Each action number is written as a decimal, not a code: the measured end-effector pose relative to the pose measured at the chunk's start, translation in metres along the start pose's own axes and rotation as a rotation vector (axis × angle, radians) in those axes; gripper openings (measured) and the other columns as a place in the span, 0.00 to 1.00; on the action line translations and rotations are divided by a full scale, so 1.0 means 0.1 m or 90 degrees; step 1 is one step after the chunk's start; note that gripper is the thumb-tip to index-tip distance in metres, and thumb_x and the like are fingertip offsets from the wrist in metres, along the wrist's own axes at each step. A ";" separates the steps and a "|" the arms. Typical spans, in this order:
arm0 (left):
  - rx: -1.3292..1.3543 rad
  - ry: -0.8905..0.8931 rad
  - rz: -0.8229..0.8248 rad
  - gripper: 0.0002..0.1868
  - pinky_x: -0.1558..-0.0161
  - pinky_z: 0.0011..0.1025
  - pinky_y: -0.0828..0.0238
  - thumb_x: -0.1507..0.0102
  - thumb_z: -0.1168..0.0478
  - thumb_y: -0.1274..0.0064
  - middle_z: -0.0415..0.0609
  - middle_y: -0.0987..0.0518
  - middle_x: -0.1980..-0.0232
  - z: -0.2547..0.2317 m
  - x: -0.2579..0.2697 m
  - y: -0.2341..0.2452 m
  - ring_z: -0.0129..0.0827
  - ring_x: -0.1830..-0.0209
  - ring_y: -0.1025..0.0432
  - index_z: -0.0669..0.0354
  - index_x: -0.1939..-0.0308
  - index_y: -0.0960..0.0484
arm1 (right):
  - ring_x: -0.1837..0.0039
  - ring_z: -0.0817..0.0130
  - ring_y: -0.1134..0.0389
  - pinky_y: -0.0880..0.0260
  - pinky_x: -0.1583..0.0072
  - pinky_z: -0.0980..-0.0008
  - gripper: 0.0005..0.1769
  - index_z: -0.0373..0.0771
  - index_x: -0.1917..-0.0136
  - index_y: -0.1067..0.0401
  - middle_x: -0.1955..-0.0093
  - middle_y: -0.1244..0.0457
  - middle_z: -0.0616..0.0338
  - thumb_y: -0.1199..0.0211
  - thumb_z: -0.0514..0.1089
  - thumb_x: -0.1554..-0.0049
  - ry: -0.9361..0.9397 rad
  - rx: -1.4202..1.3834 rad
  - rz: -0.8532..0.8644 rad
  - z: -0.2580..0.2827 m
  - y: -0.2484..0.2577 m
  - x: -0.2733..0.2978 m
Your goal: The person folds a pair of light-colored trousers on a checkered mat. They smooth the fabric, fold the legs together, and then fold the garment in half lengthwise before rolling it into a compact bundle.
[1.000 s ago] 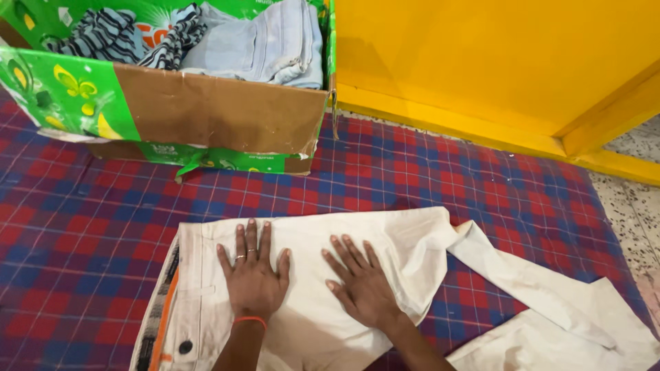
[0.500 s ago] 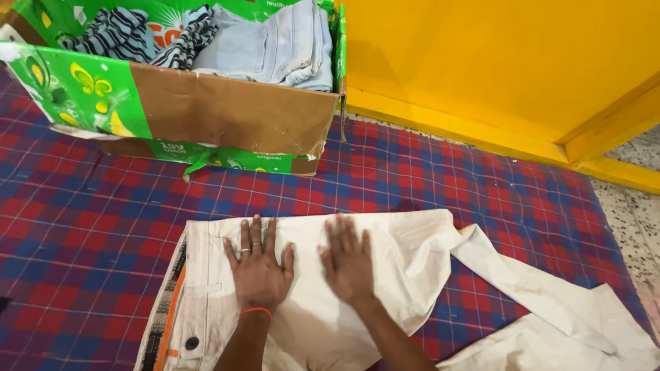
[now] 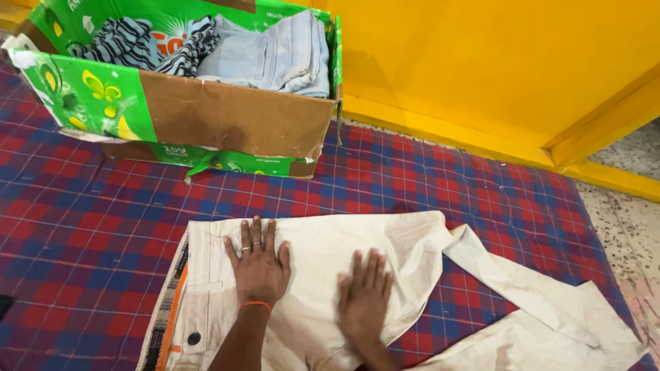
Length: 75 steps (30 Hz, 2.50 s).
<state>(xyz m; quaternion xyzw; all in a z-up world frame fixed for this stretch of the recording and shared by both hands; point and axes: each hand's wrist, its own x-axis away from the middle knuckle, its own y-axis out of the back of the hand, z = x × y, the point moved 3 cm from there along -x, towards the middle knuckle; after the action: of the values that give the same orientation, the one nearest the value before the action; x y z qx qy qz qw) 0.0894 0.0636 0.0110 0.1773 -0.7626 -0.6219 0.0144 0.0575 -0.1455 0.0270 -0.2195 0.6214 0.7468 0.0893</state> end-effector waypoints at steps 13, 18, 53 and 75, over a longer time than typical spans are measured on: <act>0.039 -0.110 0.133 0.40 0.26 0.58 0.73 0.36 0.30 0.69 0.49 0.55 0.17 0.44 -0.04 -0.16 0.44 0.18 0.61 0.37 0.22 0.46 | 0.15 0.48 0.65 0.70 0.23 0.42 0.36 0.48 0.20 0.46 0.16 0.60 0.46 0.56 0.64 0.35 0.052 -0.091 0.180 0.06 0.13 0.25; -0.022 0.001 0.172 0.40 0.25 0.60 0.73 0.35 0.28 0.68 0.43 0.56 0.14 0.97 0.40 0.14 0.41 0.18 0.64 0.28 0.20 0.48 | 0.16 0.46 0.66 0.72 0.23 0.41 0.37 0.49 0.18 0.49 0.16 0.60 0.43 0.59 0.65 0.34 0.074 -0.038 0.137 0.01 -0.06 0.30; 0.373 0.332 0.205 0.32 0.53 0.42 0.22 0.51 0.42 0.32 0.60 0.14 0.63 1.45 1.07 0.57 0.49 0.59 0.16 0.68 0.59 0.15 | 0.23 0.48 0.49 0.52 0.25 0.47 0.32 0.41 0.27 0.37 0.23 0.47 0.45 0.40 0.50 0.42 0.091 -0.247 0.452 1.38 0.74 0.92; 0.328 0.378 0.299 0.24 0.42 0.45 0.27 0.50 0.52 0.35 0.58 0.15 0.47 1.52 0.52 0.51 0.51 0.44 0.22 0.55 0.51 0.12 | 0.34 0.59 0.37 0.37 0.34 0.60 0.18 0.37 0.38 0.26 0.36 0.36 0.49 0.42 0.42 0.40 0.067 -0.941 0.580 2.13 0.45 1.37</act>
<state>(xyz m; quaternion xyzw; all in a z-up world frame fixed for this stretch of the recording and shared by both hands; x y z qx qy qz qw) -0.0091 0.2003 0.0147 0.1679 -0.8747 -0.3141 0.3286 -0.1287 0.0316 0.0342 0.0146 0.0081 0.9109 -0.4123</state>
